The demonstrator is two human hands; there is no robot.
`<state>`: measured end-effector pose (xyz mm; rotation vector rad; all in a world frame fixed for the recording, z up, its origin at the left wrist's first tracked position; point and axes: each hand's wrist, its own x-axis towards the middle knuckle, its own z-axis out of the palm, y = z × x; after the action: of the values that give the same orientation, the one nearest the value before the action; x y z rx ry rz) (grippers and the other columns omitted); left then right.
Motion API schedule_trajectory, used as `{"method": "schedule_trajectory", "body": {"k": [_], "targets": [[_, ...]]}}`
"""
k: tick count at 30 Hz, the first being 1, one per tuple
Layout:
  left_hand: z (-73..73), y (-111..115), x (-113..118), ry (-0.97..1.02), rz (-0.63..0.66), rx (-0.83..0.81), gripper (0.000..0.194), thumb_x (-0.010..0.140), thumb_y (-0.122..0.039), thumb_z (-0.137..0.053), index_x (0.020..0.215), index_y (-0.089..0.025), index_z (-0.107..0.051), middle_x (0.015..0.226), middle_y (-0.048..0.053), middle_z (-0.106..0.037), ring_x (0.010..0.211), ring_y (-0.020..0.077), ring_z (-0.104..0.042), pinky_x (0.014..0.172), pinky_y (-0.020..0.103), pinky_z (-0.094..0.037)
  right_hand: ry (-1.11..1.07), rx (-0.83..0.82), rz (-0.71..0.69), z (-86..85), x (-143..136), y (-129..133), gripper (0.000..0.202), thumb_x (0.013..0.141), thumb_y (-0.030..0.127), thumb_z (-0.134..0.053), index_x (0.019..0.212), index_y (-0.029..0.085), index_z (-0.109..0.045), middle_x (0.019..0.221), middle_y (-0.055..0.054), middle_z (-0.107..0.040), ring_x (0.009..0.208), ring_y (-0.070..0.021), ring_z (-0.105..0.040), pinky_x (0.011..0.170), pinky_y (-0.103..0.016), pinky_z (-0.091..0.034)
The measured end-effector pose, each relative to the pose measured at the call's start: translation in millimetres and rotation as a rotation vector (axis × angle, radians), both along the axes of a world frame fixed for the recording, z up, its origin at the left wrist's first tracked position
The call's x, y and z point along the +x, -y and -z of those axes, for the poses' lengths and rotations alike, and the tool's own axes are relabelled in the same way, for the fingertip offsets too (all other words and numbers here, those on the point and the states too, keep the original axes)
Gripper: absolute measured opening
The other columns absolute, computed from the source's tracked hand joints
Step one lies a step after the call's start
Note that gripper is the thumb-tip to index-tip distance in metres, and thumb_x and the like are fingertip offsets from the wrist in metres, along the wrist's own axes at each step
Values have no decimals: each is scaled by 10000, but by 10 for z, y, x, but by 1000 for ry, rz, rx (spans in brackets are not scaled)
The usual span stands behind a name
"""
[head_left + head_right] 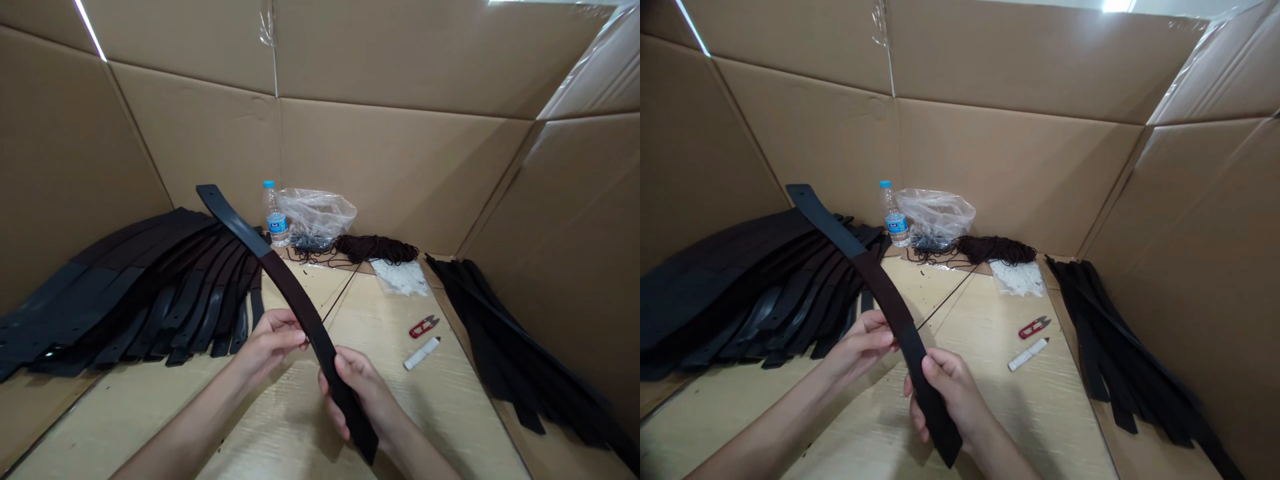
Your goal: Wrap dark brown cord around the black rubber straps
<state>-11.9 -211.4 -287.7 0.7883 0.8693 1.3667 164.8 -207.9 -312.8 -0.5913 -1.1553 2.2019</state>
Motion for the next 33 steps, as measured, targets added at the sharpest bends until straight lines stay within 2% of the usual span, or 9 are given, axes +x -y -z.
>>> {"method": "schedule_trajectory", "body": {"k": [4,8,11,14,17,23,28,33], "targets": [[-19,17,5,28,21,17,274,417,-207,-860,657,-144,-744,565,25,-662,509,106,-528,489,207,-394,-54,-71,-75,48,20,20,451,773,571,-655,775,134,-546,619,6,-583,317,-42,-444,277,-147,-368],[-36,22,18,23,4,11,322,366,-175,-873,641,-143,-709,569,19,-666,503,116,-552,475,207,-402,-37,-75,-110,63,5,31,456,786,560,-646,872,118,-577,634,-11,-605,338,-63,-487,308,-169,-405],[-16,8,29,-32,-62,30,324,375,-179,-874,616,-137,-662,534,-6,-631,476,94,-522,456,191,-388,30,9,-49,26,-24,23,485,803,562,-621,1004,122,-591,709,-17,-615,362,-62,-519,334,-162,-406],[29,-10,39,-126,-156,19,327,390,-177,-874,597,-128,-625,520,-10,-613,473,80,-502,462,179,-386,104,117,67,-11,-39,0,456,794,538,-644,1065,181,-561,801,10,-583,375,-20,-457,338,-144,-388],[53,-14,44,-175,-186,21,329,405,-179,-872,606,-124,-617,548,-3,-620,502,82,-512,493,184,-404,220,259,147,-29,-35,-20,457,751,520,-698,1022,182,-549,768,33,-534,399,-8,-387,327,-124,-339],[-10,9,38,-156,-95,45,283,458,-214,-848,645,-121,-656,557,6,-626,510,84,-510,499,187,-402,241,373,186,-74,-3,-25,436,797,552,-627,937,142,-583,771,-11,-567,491,-50,-457,403,-159,-399],[-25,6,24,-137,-44,45,262,460,-216,-828,644,-120,-668,567,21,-638,505,93,-520,485,190,-396,240,318,83,-60,11,-28,467,857,591,-513,791,133,-579,486,50,-467,351,-48,-375,326,-149,-309],[-3,0,7,-122,-9,68,221,471,-212,-804,619,-125,-665,527,4,-606,473,83,-493,462,184,-379,194,231,60,-22,21,-34,447,859,570,-531,799,131,-584,502,38,-510,333,-50,-398,305,-143,-319]]}}
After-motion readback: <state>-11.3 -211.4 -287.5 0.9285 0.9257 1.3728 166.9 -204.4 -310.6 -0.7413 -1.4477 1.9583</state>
